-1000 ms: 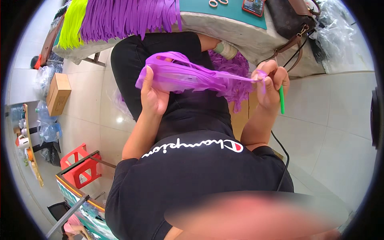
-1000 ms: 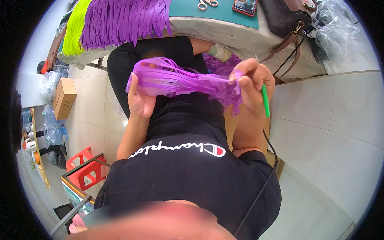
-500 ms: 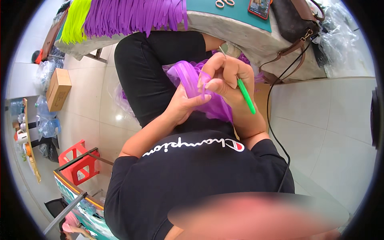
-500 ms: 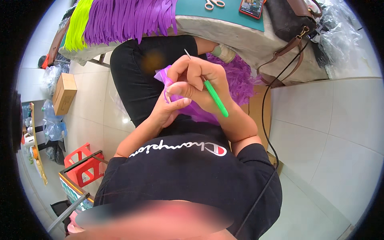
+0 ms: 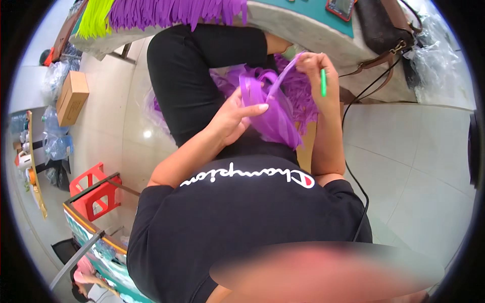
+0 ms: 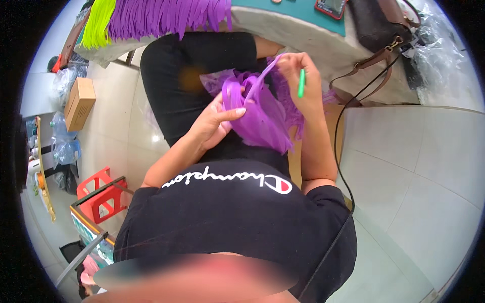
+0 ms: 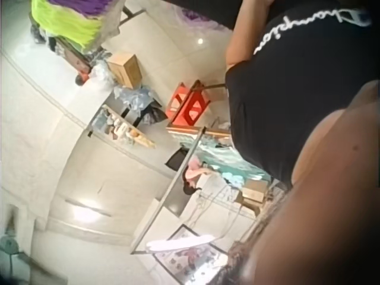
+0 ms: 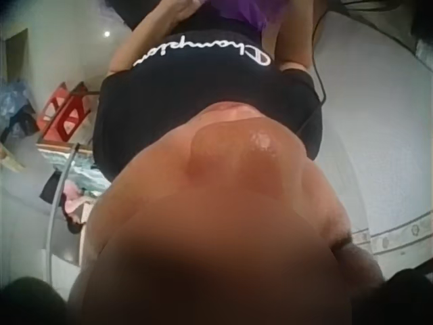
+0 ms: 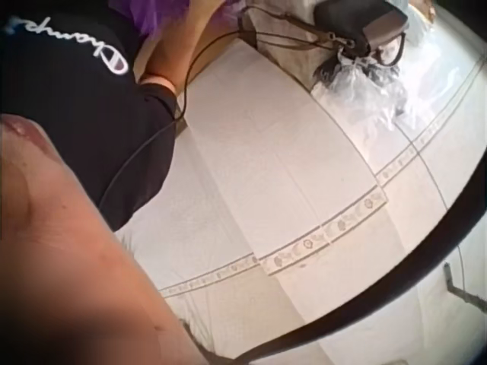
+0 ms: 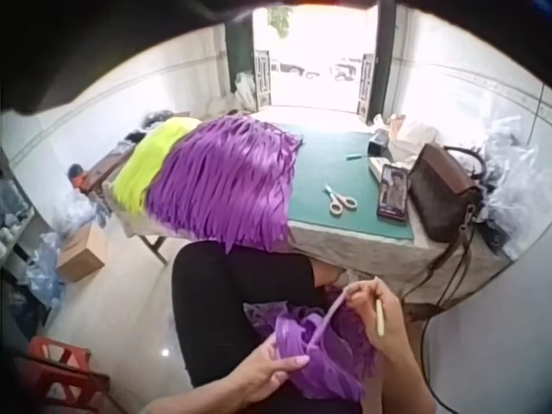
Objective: The recorder is using a crochet hook to weave or hook strands through a purple mesh material.
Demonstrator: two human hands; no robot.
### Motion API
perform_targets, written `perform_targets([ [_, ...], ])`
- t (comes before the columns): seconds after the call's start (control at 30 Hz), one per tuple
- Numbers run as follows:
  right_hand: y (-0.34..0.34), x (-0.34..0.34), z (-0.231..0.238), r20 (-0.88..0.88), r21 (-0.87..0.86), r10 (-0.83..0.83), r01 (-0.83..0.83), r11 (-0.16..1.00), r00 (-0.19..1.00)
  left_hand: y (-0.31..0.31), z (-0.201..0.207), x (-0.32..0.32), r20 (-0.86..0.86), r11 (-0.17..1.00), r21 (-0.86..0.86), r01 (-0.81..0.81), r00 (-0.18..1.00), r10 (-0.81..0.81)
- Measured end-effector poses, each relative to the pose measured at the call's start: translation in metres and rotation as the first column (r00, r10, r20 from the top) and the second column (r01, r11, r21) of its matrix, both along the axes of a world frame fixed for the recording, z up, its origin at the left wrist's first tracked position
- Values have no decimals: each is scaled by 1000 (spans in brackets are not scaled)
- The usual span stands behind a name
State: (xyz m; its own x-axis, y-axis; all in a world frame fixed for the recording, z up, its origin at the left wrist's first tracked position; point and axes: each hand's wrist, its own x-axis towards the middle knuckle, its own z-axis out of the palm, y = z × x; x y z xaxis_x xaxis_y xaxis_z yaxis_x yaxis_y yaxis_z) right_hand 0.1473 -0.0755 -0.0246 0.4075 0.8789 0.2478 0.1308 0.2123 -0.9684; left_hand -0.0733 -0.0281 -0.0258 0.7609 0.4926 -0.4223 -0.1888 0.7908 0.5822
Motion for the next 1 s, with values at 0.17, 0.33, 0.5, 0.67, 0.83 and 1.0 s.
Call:
perform_targets([
  [0.17,-17,-15,2,-196,68,-53,67,995,979,2,4,6,-26,974,204,-98,994,106],
  [0.33,-33,-41,17,-179,-26,134,-141,990,975,0,-2,5,23,914,385,-132,991,134],
  [0.5,-38,-42,3,-183,-5,127,-130,992,975,-2,-3,4,23,890,442,-108,994,110],
  [0.67,-39,-49,0,-239,17,86,-84,996,967,-3,2,5,12,896,436,-80,996,83],
  [0.83,-41,-48,-14,-207,-21,158,-166,986,966,-5,-3,6,2,862,503,-58,998,65],
  [1.0,-41,-49,-14,-157,-41,147,-156,987,977,-6,3,6,-15,860,506,-59,997,78],
])
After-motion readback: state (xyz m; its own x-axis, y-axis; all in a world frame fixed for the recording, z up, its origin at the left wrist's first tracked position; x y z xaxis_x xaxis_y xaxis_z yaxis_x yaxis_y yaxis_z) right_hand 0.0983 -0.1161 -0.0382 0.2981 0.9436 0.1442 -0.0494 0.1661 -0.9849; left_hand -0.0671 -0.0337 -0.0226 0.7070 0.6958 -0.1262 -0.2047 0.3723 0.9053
